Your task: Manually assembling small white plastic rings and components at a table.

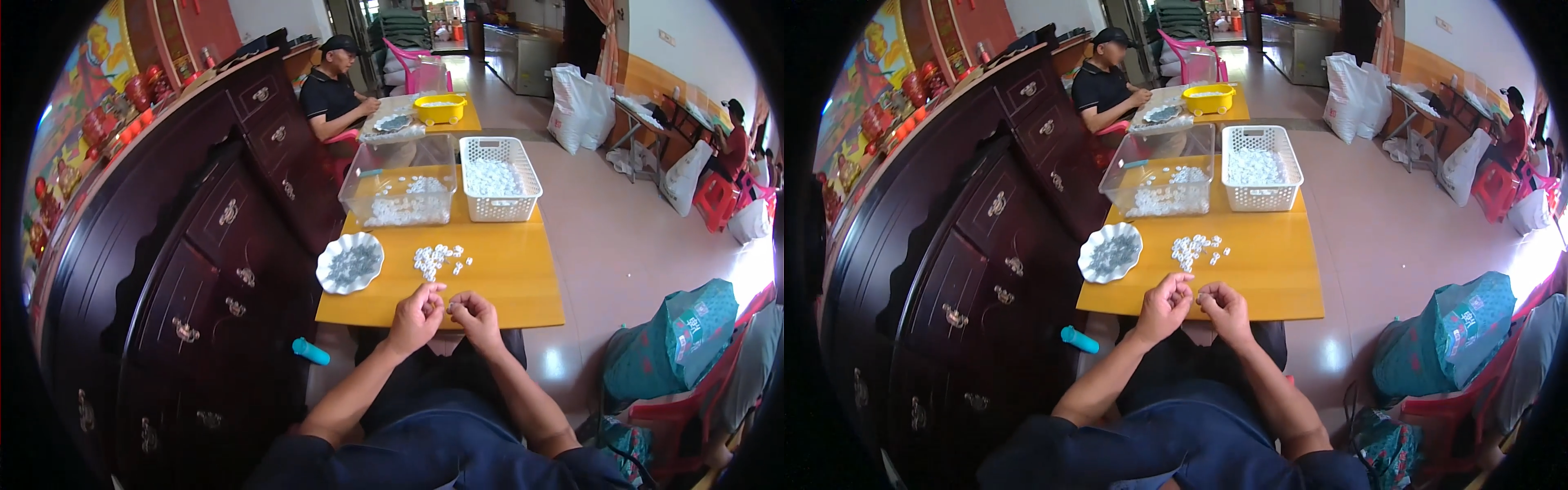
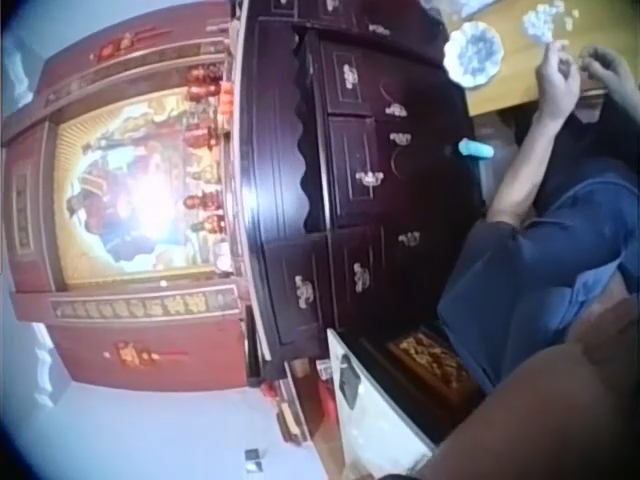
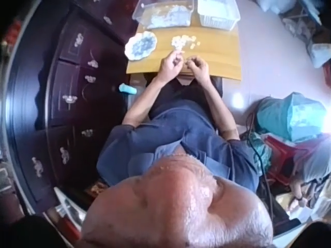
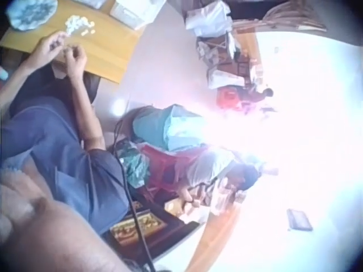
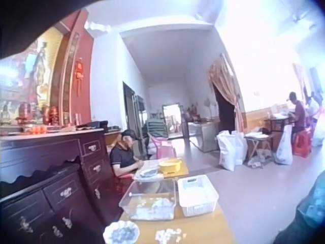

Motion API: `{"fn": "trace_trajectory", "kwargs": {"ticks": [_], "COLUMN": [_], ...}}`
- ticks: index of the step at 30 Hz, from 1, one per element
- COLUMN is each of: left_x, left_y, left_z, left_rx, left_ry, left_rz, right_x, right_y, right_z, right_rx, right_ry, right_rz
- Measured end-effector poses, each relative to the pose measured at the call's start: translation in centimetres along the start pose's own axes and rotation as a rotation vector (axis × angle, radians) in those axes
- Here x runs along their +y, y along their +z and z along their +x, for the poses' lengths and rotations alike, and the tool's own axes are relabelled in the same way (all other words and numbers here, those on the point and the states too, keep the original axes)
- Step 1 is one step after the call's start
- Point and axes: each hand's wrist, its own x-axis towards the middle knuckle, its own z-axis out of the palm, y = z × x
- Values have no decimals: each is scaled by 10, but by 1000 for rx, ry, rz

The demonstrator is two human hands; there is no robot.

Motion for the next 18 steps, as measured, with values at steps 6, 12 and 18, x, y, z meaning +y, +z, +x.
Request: {"fn": "trace_trajectory", "kwargs": {"ticks": [6,12,18], "left_x": [10,14,12], "left_y": [8,18,15], "left_z": [-24,-42,-51], "left_rx": [-44,-40,-56], "left_ry": [27,37,12], "left_rz": [-72,-34,-89], "right_x": [-16,-14,-9], "right_y": [-6,-7,-9], "right_z": [-50,-64,-69], "right_rx": [-38,27,13], "right_ry": [103,100,85], "right_rz": [136,139,134]}}
